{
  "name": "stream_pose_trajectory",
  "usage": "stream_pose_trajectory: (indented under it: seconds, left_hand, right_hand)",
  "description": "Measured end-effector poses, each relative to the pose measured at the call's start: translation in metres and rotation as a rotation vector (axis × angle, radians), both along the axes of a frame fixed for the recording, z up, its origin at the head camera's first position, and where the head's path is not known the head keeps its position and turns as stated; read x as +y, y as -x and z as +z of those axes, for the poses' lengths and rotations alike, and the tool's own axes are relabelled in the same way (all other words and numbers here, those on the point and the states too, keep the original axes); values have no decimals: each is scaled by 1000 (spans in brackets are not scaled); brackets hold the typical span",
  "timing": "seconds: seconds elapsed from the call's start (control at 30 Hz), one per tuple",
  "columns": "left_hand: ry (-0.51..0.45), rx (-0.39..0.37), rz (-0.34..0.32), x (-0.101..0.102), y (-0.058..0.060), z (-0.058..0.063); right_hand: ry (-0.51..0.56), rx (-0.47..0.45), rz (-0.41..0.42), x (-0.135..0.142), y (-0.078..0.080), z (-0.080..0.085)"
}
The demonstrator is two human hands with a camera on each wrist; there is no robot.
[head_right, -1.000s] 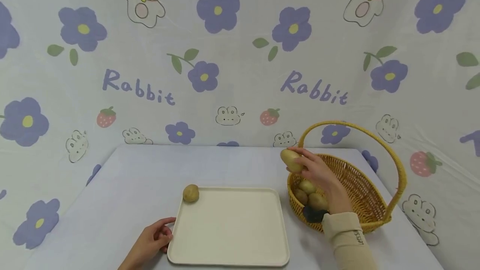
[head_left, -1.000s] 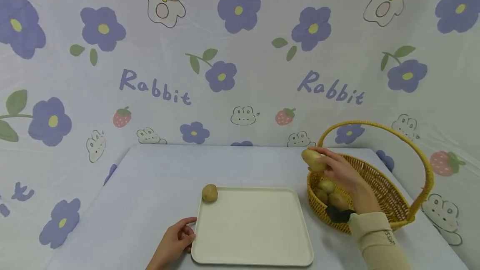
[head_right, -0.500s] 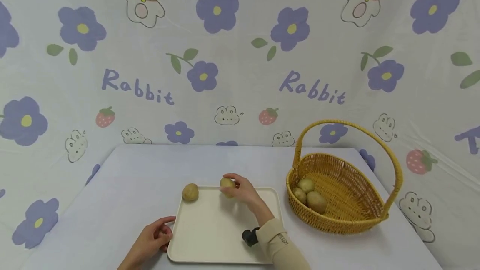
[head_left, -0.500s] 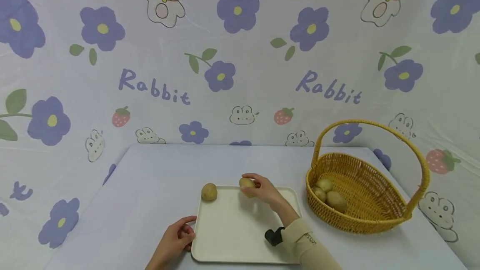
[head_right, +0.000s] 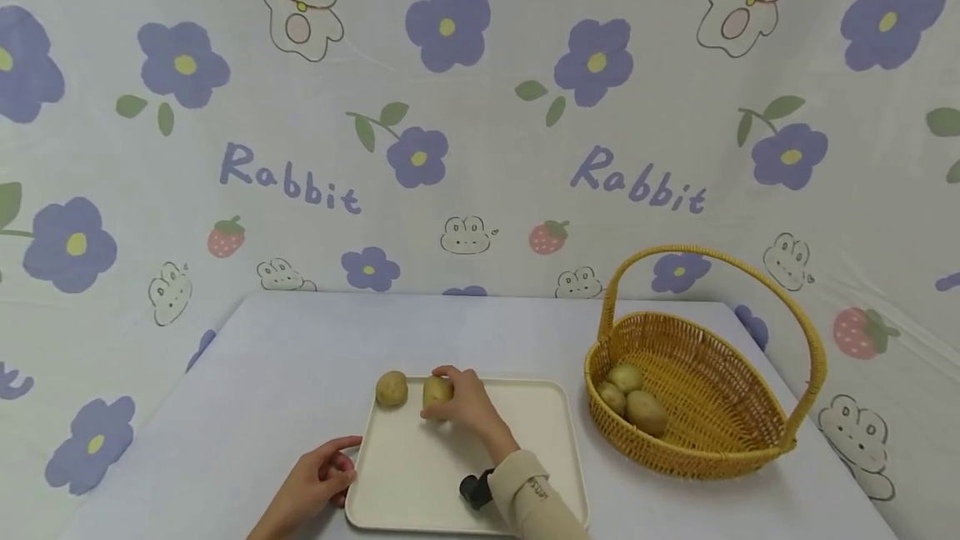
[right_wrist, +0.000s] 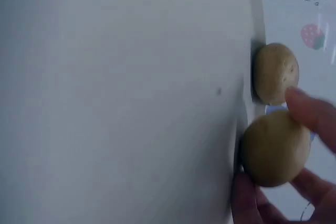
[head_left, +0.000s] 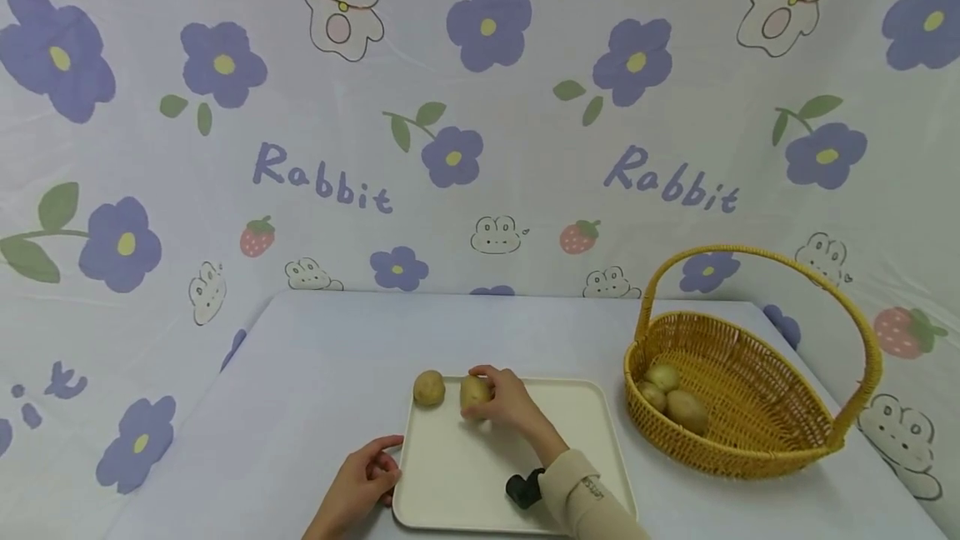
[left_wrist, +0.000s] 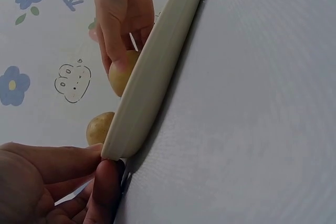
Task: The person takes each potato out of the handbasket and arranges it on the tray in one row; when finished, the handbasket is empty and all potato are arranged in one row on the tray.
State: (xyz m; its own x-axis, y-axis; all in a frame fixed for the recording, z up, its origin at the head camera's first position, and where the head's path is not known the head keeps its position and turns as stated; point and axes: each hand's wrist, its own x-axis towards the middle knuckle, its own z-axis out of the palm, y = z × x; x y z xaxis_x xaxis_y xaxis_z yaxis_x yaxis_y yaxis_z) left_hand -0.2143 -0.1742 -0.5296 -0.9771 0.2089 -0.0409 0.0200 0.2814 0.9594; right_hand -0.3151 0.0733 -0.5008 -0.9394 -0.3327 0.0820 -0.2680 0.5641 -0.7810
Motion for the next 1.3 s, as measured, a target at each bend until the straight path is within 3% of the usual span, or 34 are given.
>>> stream_pose_trajectory:
  seconds: [0.2,0.97,1.13,1.3]
  left_hand:
    - [9,-11,3,0,1,0]
    - [-6,-10,6,3,-1,2]
    - [-12,0,0,2,0,0]
    - [2,-5,10,2,1,-1]
  right_hand:
    - [-35,9,47,1,-1,5]
    - [34,1,38,5,-4,10]
    - [40,43,-37,22,0,24]
    - [105,22,-142,55,3,44]
